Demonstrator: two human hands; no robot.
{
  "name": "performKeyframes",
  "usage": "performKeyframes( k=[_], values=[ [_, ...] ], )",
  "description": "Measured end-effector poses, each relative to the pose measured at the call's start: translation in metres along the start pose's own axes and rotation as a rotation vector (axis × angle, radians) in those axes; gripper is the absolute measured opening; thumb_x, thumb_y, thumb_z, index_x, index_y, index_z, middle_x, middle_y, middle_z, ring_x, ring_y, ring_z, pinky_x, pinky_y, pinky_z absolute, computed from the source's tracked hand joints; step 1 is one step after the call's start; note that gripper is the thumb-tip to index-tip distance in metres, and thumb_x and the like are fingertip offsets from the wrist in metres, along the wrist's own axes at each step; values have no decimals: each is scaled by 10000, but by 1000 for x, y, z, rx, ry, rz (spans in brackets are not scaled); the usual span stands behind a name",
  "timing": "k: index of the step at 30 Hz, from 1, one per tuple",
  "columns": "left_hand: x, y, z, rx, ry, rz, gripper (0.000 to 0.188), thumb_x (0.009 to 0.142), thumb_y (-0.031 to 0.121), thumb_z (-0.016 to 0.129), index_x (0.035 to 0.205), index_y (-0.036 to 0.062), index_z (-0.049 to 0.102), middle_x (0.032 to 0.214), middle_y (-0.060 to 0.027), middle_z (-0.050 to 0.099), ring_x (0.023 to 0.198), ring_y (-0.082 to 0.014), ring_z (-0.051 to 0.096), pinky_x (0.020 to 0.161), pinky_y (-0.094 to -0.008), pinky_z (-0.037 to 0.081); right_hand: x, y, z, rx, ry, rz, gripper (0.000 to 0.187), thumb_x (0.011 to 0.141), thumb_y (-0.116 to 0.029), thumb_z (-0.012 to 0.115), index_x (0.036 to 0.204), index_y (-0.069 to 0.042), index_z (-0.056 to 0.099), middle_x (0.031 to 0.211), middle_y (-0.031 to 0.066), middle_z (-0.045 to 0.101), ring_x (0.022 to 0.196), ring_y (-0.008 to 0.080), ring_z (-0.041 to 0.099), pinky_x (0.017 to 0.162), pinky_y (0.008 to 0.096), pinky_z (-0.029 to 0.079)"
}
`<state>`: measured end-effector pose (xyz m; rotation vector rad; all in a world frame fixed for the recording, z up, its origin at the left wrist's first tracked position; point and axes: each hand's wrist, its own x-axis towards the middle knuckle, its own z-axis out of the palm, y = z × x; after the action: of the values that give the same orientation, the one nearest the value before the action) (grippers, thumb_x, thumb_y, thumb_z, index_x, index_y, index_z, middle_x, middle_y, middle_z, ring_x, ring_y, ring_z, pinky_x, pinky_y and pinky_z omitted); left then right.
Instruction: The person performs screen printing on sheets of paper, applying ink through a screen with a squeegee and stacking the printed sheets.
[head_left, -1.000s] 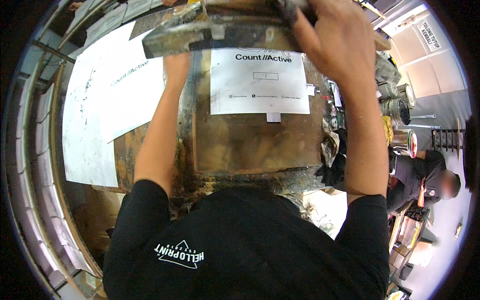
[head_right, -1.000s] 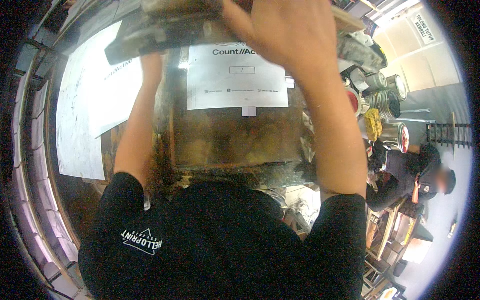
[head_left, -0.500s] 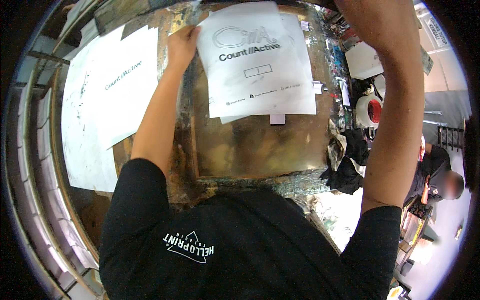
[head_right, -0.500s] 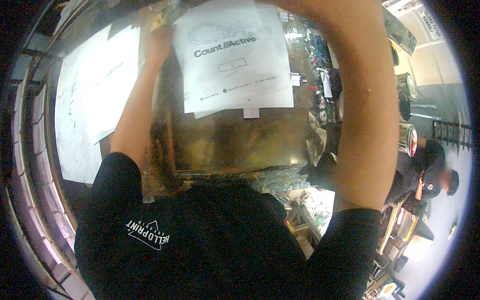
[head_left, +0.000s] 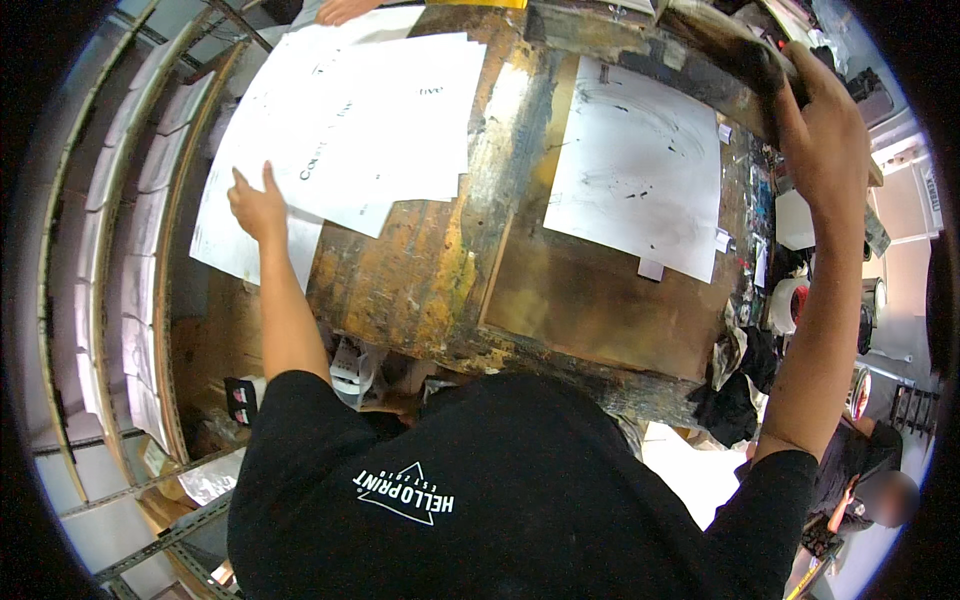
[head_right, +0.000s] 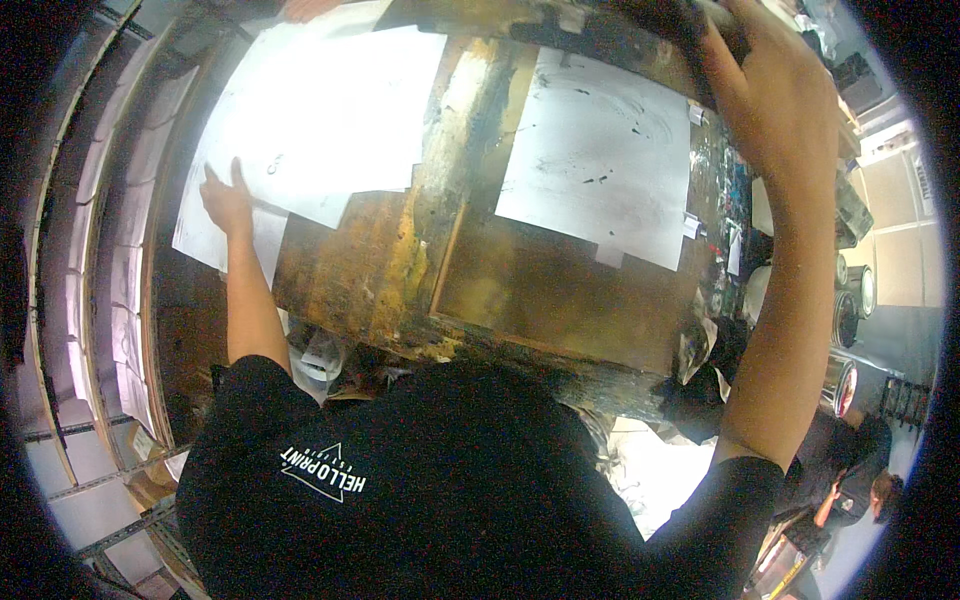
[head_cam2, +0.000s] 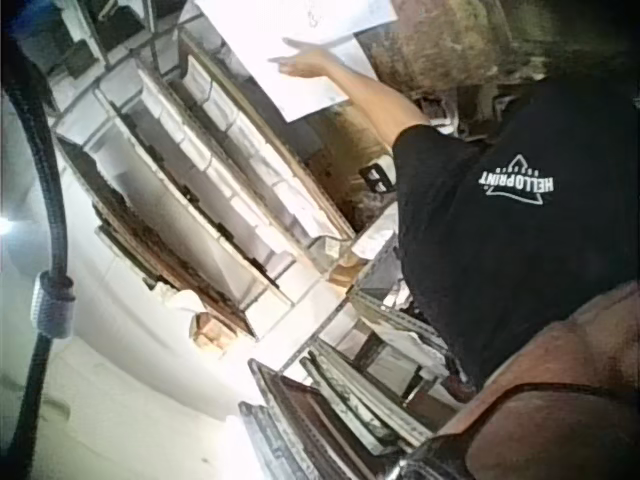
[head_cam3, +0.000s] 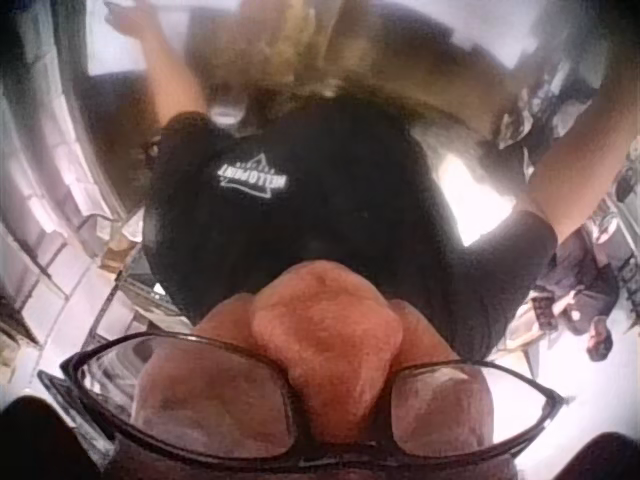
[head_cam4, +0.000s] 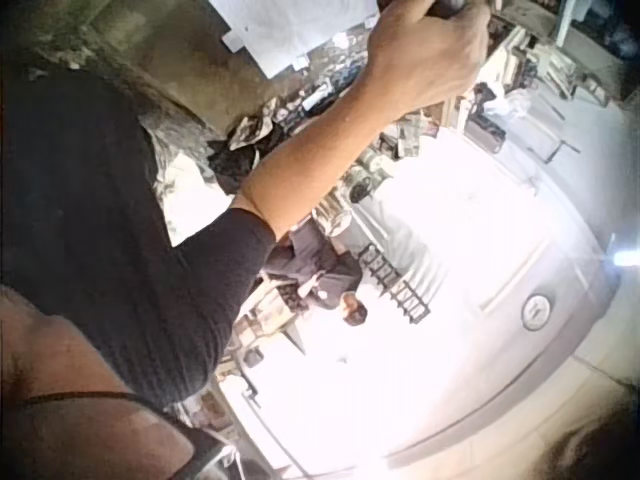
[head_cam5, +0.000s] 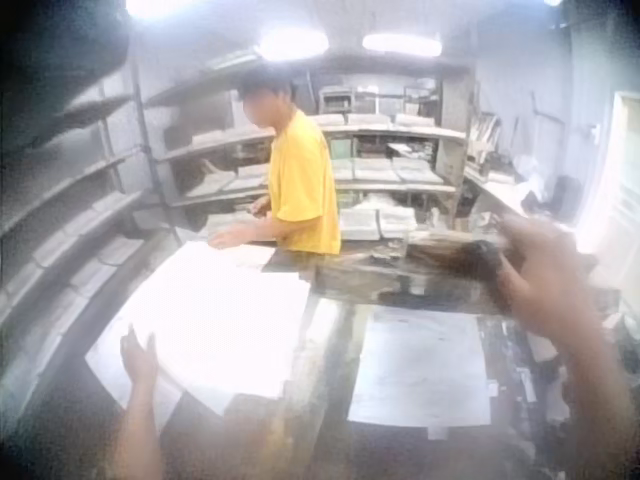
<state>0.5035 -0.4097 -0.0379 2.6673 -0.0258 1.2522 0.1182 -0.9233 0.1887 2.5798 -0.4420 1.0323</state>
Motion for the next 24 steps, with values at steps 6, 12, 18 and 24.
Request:
performKeyframes(
  k=[6, 12, 18, 24],
  values=[
    [-94, 135, -72, -233, -685, 965, 1220, 700, 919, 562, 1534, 44, 398, 1619, -209, 306, 1514, -390, 248, 1228, -561, 184, 2, -19, -13, 70, -34, 40, 490, 986, -434, 552, 1293, -57, 612, 1132, 255, 672, 1065, 433, 646, 918, 460, 502],
    [-161, 235, -99, -486, -927, 1137, 1297, 693, 998, 388, 1582, 57, 302, 1658, -197, 216, 1532, -452, 122, 1239, -591, 42, 2, -19, -13, 36, -30, 47, 451, 934, -346, 597, 1258, -33, 615, 1126, 251, 674, 1059, 440, 640, 909, 473, 501],
    [-253, 347, -175, -805, -878, 1187, 1193, 727, 915, 496, 1515, 23, 413, 1615, -179, 309, 1493, -454, 214, 1213, -648, 76, 28, -38, -38, 147, -219, 118, 597, 995, -568, 481, 763, -28, 588, 675, 91, 588, 628, 204, 555, 607, 365, 475],
    [-287, 389, -208, -892, -839, 1249, 1175, 720, 923, 467, 1485, 31, 465, 1586, -177, 343, 1441, -462, 275, 1157, -747, 59, 26, -28, -31, 117, -123, 73, 655, 1000, -615, 422, 721, -49, 598, 657, 94, 597, 643, 182, 593, 605, 375, 520]
  ],
)
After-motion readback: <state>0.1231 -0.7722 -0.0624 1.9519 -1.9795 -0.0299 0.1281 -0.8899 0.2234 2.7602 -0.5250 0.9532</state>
